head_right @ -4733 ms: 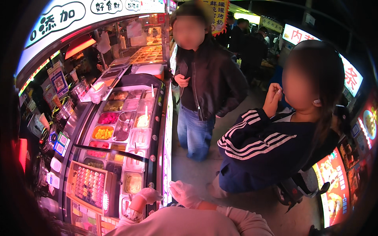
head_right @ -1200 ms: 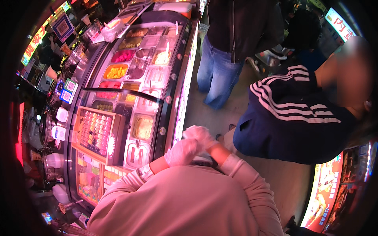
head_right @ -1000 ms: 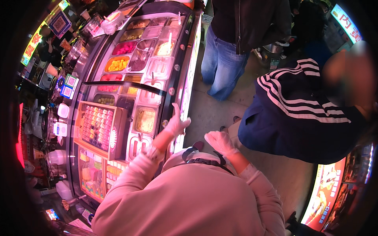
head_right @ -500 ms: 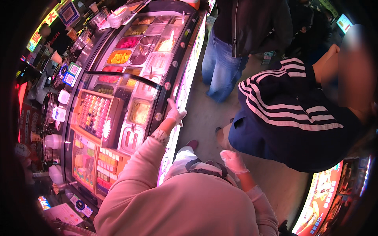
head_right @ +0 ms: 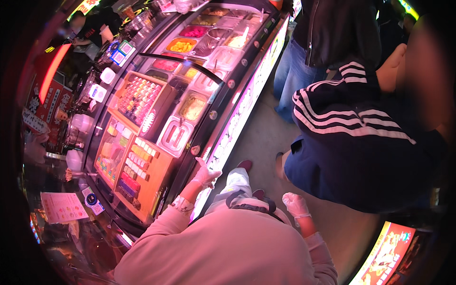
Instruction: The person assembles a food item at a street food stall. They place a base into a container, then add various toppings from a display case using tongs and their hands.
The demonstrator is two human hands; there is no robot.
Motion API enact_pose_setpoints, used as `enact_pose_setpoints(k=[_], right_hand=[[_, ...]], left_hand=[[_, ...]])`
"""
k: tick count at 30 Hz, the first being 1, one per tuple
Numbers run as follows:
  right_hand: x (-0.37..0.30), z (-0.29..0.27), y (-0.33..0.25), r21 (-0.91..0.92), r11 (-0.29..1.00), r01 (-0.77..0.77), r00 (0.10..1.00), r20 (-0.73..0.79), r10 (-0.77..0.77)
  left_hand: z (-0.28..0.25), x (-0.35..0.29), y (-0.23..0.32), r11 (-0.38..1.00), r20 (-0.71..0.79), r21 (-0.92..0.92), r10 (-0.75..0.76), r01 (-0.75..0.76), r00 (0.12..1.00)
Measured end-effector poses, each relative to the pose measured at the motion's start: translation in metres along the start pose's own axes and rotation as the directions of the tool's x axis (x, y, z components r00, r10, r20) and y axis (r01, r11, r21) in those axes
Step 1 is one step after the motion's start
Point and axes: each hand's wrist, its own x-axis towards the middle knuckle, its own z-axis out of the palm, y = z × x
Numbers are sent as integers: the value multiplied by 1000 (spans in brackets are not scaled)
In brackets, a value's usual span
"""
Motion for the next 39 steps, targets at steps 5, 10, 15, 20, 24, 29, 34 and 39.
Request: enact_pose_setpoints(k=[5,10,15,20,24,29,34,39], right_hand=[[6,6,20,42,998,44,998,50,-46],[-22,25,114,-234,958,-165,971,135,200],[-76,14,161,-436,852,-289,916,132,378],[-53,-7,90,-75,986,-150,988,22,152],[-4,-23,-73,89,923,375,925,-106,-365],[14,-14,-193,155,694,703,708,-246,-663],[21,-2,-228,-119,702,702,646,-309,-698],[27,8,-230,-202,649,733,570,-338,-749]], left_hand=[[0,-8,6,862,210,449,154,-235,965],[26,5,-17,143,629,760,80,-634,773],[26,-13,-30,200,575,771,189,-604,796],[22,-14,2,787,501,171,450,-593,740],[33,-37,96,747,81,-497,546,-440,834],[57,-63,168,646,-118,-581,536,-496,836],[84,-88,189,528,-207,-542,671,-654,712],[95,-96,186,514,-188,-520,711,-683,678]])
